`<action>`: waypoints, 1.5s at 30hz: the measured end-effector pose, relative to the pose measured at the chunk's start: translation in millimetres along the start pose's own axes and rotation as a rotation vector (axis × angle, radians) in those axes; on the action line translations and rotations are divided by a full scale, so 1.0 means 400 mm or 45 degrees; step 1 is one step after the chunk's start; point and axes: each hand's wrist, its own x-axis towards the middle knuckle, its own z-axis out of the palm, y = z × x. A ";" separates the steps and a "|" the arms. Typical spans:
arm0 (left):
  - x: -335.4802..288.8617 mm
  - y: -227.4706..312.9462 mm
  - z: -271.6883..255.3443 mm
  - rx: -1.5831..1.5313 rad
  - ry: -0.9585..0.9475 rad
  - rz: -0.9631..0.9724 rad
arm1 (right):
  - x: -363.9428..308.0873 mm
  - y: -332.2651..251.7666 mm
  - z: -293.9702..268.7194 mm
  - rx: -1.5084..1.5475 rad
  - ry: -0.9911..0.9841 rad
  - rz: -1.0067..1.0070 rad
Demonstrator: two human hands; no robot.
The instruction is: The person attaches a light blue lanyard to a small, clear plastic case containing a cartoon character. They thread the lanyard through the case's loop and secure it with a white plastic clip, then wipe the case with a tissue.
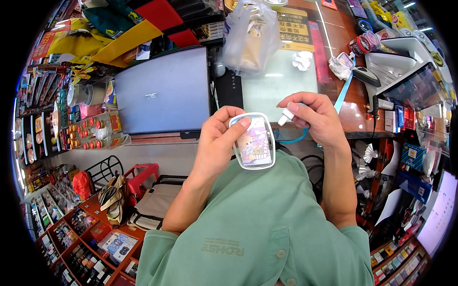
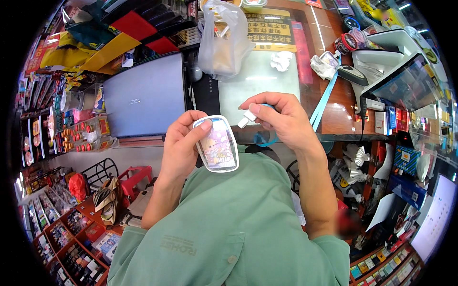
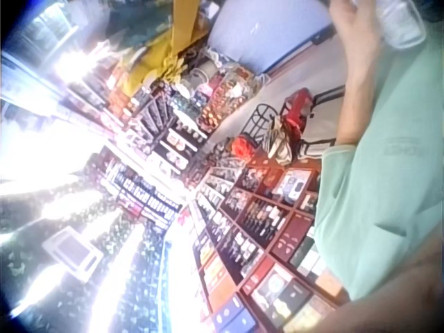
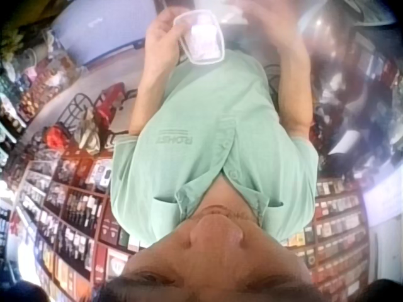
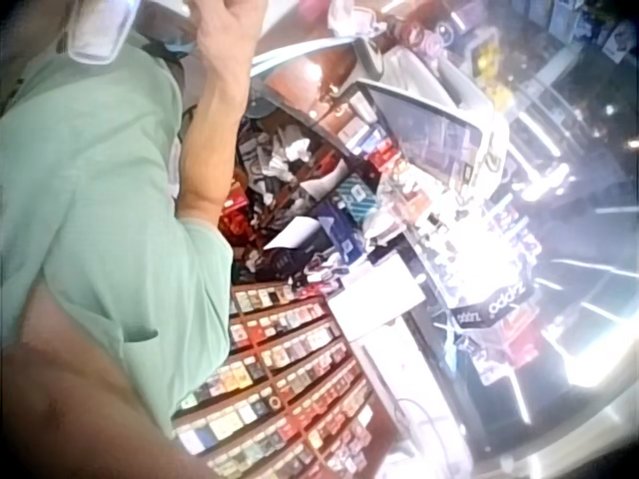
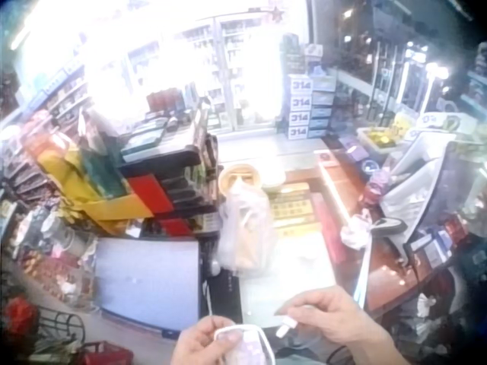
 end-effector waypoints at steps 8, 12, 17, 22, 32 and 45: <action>0.001 0.008 -0.007 -0.110 -0.089 -0.109 | -0.003 0.021 -0.013 0.108 0.008 0.013; 0.002 0.006 -0.010 -0.120 -0.104 -0.129 | -0.005 0.031 -0.019 0.120 0.026 0.035; 0.008 0.003 -0.015 -0.196 -0.108 -0.163 | -0.006 0.039 -0.023 0.148 0.012 0.036; 0.011 0.005 -0.016 -0.249 -0.004 -0.193 | -0.008 0.052 -0.031 0.241 -0.014 0.088; 0.016 0.001 -0.024 -0.290 0.114 -0.189 | 0.029 0.133 -0.030 0.011 0.123 0.215; 0.021 0.013 -0.020 -0.339 0.166 -0.064 | 0.167 0.285 0.004 -1.246 0.388 -0.532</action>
